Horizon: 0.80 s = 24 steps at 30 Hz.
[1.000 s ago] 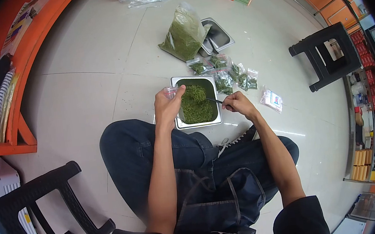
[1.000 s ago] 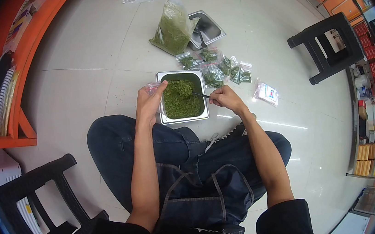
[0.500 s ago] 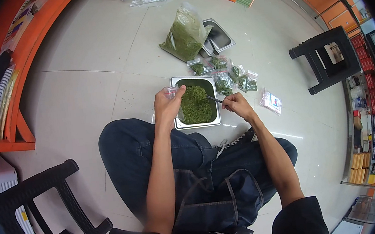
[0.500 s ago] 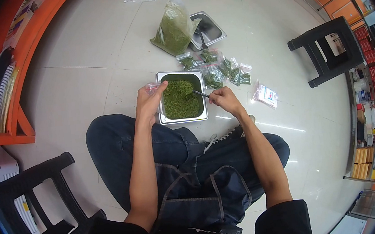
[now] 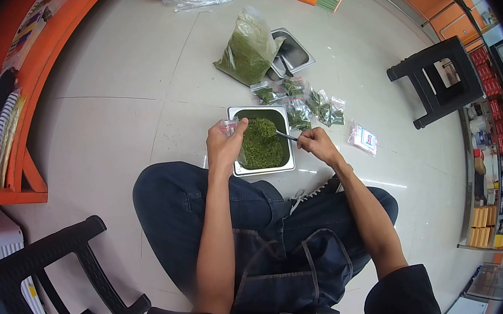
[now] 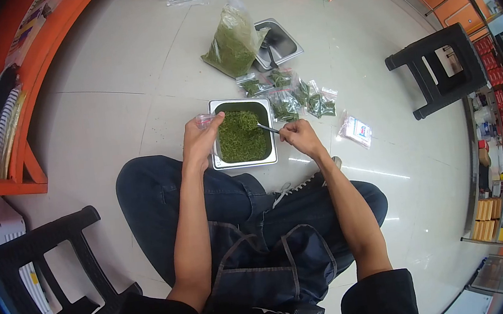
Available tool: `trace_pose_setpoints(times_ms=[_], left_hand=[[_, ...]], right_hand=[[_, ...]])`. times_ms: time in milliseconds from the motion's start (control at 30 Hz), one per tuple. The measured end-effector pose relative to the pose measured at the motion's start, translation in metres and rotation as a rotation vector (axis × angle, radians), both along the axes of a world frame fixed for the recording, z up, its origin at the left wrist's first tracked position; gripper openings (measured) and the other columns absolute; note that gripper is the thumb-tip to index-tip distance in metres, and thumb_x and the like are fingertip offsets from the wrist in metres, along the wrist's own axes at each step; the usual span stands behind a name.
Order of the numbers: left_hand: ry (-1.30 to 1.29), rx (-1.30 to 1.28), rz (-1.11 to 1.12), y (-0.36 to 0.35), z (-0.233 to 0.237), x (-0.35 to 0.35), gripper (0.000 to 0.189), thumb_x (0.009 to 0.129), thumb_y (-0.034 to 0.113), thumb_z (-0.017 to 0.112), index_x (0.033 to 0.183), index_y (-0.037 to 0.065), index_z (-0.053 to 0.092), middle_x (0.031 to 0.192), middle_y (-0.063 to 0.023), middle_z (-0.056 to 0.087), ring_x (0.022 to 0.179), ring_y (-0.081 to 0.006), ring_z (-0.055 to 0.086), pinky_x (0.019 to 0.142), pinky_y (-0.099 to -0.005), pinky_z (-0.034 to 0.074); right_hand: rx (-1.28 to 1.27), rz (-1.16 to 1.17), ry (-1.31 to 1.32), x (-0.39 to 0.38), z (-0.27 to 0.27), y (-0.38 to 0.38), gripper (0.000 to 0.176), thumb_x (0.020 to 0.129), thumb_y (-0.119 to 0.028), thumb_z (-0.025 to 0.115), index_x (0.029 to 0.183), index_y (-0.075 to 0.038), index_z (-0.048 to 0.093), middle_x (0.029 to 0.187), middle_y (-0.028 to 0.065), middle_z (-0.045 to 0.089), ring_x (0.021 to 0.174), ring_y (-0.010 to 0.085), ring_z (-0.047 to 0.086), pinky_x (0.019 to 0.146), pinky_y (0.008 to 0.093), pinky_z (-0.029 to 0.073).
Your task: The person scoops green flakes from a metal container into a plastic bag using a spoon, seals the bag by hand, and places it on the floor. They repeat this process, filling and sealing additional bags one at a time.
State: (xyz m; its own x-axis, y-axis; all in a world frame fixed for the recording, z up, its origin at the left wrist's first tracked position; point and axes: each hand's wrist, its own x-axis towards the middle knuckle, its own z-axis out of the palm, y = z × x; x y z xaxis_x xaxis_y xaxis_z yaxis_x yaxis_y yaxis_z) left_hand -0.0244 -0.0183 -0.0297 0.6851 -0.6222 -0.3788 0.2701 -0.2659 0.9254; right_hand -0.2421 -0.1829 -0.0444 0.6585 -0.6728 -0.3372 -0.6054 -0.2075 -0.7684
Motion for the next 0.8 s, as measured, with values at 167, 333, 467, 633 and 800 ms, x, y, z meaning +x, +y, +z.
trace_pose_setpoints(times_ms=[167,333,467,633,800], left_hand=[[0.002,-0.009,0.005,0.000,0.000,0.000,0.034,0.082,0.031,0.076,0.086,-0.002,0.068,0.080,-0.0117,0.069,0.073,-0.0200,0.062,0.070,-0.0339,0.048],[-0.013,0.010,0.001,0.001,0.002,0.000,0.035,0.081,0.033,0.076,0.084,-0.002,0.067,0.078,-0.0112,0.068,0.071,-0.0198,0.062,0.069,-0.0340,0.048],[-0.020,0.006,0.010,0.000,0.002,0.000,0.036,0.081,0.033,0.076,0.083,-0.002,0.067,0.077,-0.0111,0.068,0.071,-0.0202,0.062,0.069,-0.0341,0.048],[-0.051,0.025,0.006,0.000,0.003,-0.001,0.036,0.081,0.033,0.076,0.083,-0.001,0.067,0.077,-0.0119,0.068,0.070,-0.0213,0.062,0.069,-0.0346,0.048],[-0.075,0.016,-0.002,0.000,0.002,-0.001,0.036,0.081,0.033,0.076,0.084,-0.002,0.068,0.077,-0.0126,0.069,0.071,-0.0218,0.063,0.069,-0.0348,0.049]], right_hand=[[0.014,0.014,0.004,-0.001,-0.006,-0.002,0.028,0.079,-0.021,0.060,0.064,0.001,0.065,0.050,0.0027,0.049,0.051,0.0107,0.044,0.051,0.0300,0.035],[-0.006,0.021,0.017,-0.002,-0.009,-0.002,0.029,0.079,-0.022,0.059,0.062,0.001,0.064,0.050,0.0035,0.048,0.051,0.0115,0.044,0.051,0.0307,0.035],[-0.041,0.013,0.008,0.000,-0.005,0.000,0.030,0.079,-0.024,0.059,0.062,0.000,0.065,0.050,0.0052,0.049,0.051,0.0126,0.046,0.052,0.0315,0.036],[-0.078,0.021,0.034,0.000,-0.006,0.000,0.030,0.079,-0.025,0.060,0.063,0.000,0.067,0.050,0.0065,0.050,0.052,0.0132,0.048,0.052,0.0313,0.038],[-0.109,0.015,0.040,0.001,-0.006,0.001,0.030,0.078,-0.025,0.060,0.064,0.000,0.067,0.051,0.0081,0.054,0.051,0.0143,0.051,0.054,0.0314,0.040]])
